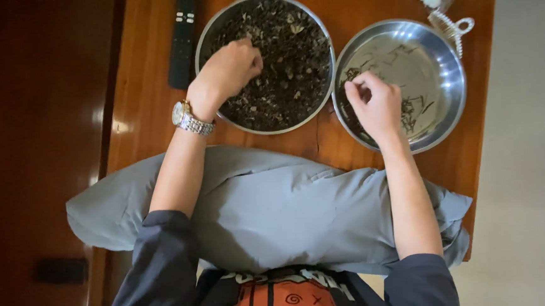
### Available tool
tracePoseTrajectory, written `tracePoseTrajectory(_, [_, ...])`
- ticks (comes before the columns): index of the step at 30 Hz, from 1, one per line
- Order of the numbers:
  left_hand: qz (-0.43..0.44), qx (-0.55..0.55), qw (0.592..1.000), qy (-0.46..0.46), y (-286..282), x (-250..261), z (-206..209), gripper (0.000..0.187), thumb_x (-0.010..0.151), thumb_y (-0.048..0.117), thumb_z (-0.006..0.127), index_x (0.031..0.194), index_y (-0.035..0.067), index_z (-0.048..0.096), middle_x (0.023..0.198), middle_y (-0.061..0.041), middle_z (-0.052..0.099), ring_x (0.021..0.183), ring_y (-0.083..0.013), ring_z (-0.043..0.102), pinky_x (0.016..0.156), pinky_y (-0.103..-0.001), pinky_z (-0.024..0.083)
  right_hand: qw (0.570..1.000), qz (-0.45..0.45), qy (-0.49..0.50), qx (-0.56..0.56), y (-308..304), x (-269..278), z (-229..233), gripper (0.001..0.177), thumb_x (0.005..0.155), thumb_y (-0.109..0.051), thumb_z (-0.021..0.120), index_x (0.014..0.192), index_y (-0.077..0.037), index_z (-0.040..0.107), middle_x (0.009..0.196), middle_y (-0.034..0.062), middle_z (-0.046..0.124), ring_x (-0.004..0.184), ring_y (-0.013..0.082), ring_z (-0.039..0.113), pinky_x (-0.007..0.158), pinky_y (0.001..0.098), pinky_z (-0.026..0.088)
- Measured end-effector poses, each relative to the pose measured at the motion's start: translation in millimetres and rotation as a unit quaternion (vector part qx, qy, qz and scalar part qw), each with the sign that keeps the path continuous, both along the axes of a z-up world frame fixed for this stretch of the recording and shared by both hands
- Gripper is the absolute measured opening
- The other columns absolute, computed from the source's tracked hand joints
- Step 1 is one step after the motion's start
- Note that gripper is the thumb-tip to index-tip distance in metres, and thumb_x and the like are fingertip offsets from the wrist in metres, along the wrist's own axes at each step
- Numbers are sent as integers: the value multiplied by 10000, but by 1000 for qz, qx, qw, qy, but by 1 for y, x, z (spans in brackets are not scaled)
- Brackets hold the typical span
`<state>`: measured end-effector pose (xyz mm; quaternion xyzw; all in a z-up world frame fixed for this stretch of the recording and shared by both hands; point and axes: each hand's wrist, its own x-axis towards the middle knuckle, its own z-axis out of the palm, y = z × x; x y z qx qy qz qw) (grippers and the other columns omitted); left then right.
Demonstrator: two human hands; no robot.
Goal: Sorting through dried tea leaves to remove stems or specific pieces, moving them from one metal tray to another.
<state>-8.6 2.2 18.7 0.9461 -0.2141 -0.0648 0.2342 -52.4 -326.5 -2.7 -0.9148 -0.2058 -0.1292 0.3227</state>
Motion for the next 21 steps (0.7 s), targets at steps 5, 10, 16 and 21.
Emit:
tracePoseTrajectory(5, [7,-35,999,-39,2,-2,11,99,980,-36,645,947,10,726,1079,-171,687,845,-363,699,666,-469,565,1000,6,-2,8,-3,1,-5,165,1058,-54,715,896,-32,694,727,29,667,566,117,542,557,275,418])
tracePoseTrajectory(10, [31,-13,997,-73,-1,-2,6,139,946,-22,699,1039,36,614,1001,-189,664,751,-384,645,542,-498,487,1000,3,9,10,-2,1,-4,177,1063,-54,710,889,-39,681,705,16,645,552,107,512,561,272,401])
tracePoseTrajectory(16, [18,34,998,-43,-21,-6,3,319,882,197,845,1091,24,678,1107,-169,662,799,-281,730,709,-409,649,1000,9,-5,-3,-2,2,-5,170,1058,-47,719,891,-38,689,713,18,653,558,108,524,556,266,411])
tracePoseTrajectory(21, [-14,41,987,-154,-30,-2,-17,286,794,30,855,930,31,603,1109,-180,612,704,-349,700,506,-461,561,998,-8,46,-34,-4,5,-10,157,1098,-125,641,1008,-39,736,764,72,723,571,133,650,525,227,513])
